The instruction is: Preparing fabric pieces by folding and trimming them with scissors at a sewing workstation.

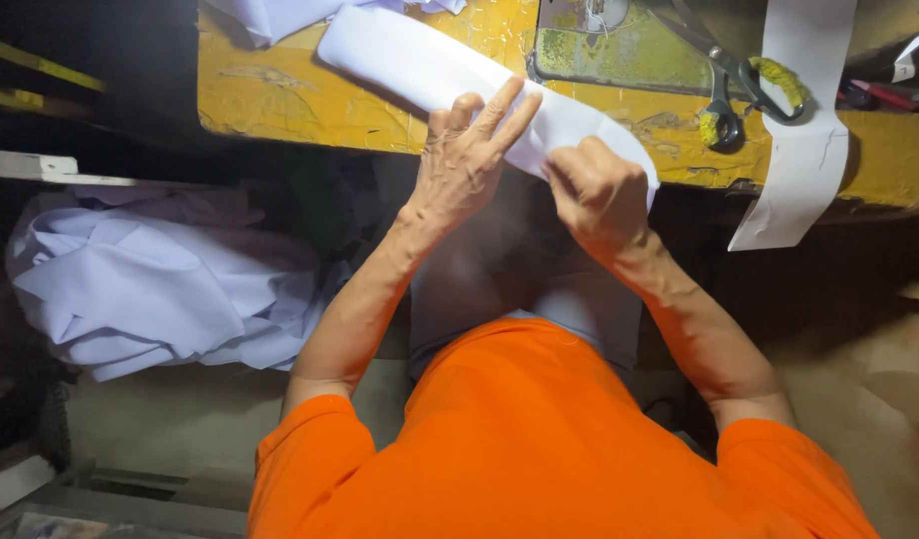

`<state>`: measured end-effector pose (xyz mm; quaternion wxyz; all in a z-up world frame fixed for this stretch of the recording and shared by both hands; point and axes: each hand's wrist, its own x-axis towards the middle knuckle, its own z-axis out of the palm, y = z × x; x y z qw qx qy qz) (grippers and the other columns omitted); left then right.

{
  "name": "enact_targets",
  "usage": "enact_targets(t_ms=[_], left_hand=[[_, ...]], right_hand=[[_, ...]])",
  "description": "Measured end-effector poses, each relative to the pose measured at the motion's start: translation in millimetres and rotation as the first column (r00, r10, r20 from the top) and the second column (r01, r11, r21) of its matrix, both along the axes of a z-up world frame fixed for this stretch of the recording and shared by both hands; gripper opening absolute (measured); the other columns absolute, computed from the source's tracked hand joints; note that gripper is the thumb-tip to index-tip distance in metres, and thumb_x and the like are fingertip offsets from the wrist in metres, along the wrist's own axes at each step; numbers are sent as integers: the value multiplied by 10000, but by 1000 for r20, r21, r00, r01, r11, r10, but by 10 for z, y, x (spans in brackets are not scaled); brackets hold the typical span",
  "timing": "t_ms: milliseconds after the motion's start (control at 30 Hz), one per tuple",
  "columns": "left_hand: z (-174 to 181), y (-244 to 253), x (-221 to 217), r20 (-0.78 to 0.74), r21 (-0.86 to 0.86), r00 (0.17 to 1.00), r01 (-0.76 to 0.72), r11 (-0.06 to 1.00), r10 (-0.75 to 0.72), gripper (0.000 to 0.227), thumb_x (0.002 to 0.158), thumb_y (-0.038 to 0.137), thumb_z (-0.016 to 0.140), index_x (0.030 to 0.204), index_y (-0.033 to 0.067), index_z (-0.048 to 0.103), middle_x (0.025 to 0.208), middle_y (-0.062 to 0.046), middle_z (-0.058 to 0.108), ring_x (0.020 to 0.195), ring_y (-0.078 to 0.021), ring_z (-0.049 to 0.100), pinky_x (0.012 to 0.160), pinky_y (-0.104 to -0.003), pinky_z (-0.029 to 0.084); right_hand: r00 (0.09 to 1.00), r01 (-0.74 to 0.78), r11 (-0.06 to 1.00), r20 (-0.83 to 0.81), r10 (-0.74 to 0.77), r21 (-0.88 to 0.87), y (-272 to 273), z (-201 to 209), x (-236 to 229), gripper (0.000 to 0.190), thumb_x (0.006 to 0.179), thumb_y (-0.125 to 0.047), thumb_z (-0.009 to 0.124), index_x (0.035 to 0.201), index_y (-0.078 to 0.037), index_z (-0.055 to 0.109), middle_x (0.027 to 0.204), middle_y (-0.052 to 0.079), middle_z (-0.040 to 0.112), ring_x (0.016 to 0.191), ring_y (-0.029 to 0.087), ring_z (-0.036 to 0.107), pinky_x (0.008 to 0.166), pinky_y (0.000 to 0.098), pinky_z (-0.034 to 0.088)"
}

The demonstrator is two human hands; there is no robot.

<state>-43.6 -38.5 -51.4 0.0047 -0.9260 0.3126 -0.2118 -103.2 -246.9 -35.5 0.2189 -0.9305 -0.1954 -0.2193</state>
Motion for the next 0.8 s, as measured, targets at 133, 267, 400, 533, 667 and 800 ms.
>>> enact_targets(t_ms=[133, 267, 400, 533, 667, 800], left_hand=[[-67, 135, 75, 147, -189, 972, 209, 959, -183, 106, 883, -36, 630, 936, 54, 612, 1182, -145, 640, 788, -284, 519, 588, -396, 409], [39, 260, 73, 121, -207, 992, 51, 977, -26, 92, 809, -50, 608, 841, 36, 599, 1214, -85, 687, 819, -314, 524, 645, -412, 426], [-123, 283, 68, 80, -228, 990, 128, 965, -112, 135, 997, 33, 577, 863, 31, 591, 1128, -132, 687, 834, -305, 553, 611, -395, 449], [139, 109, -252, 86, -272, 941, 338, 901, -327, 154, 813, 4, 585, 893, 135, 583, 1134, -72, 647, 1017, -313, 610, 796, -368, 502], [-259, 49, -316, 128, -324, 922, 387, 863, -365, 151, 889, -28, 552, 947, 98, 611, 1206, -109, 658, 1120, -342, 649, 898, -349, 549], [-407, 87, -355, 174, -333, 920, 391, 858, -352, 166, 934, -41, 539, 990, 91, 621, 1277, -125, 658, 1129, -351, 666, 926, -356, 564]], right_hand=[[998, -56, 998, -31, 56, 0, 101, 50, -201, 166, 1014, -146, 733, 887, -108, 634, 761, 66, 506, 581, 302, 494, 525, 408, 414], [962, -208, 977, -169, 213, 48, 147, -40, -323, 213, 982, -211, 728, 861, -136, 569, 746, 63, 546, 610, 327, 567, 489, 450, 402], [934, -323, 933, -105, 341, 158, 58, 182, -101, 264, 970, -292, 799, 949, -69, 659, 883, 92, 631, 746, 289, 585, 681, 390, 462], [978, -205, 972, -8, 208, 112, -126, 10, 180, 197, 1033, -261, 710, 1133, -92, 703, 1164, 111, 664, 1092, 331, 610, 863, 433, 487], [995, -11, 979, -96, 31, 202, -154, -130, 195, 496, 974, -122, 762, 1382, 76, 563, 1244, 287, 602, 1092, 465, 596, 904, 529, 490], [980, 46, 950, -199, 17, 308, -208, -384, 326, 517, 966, -199, 803, 1324, 97, 579, 1097, 224, 581, 1043, 421, 587, 908, 506, 452]])
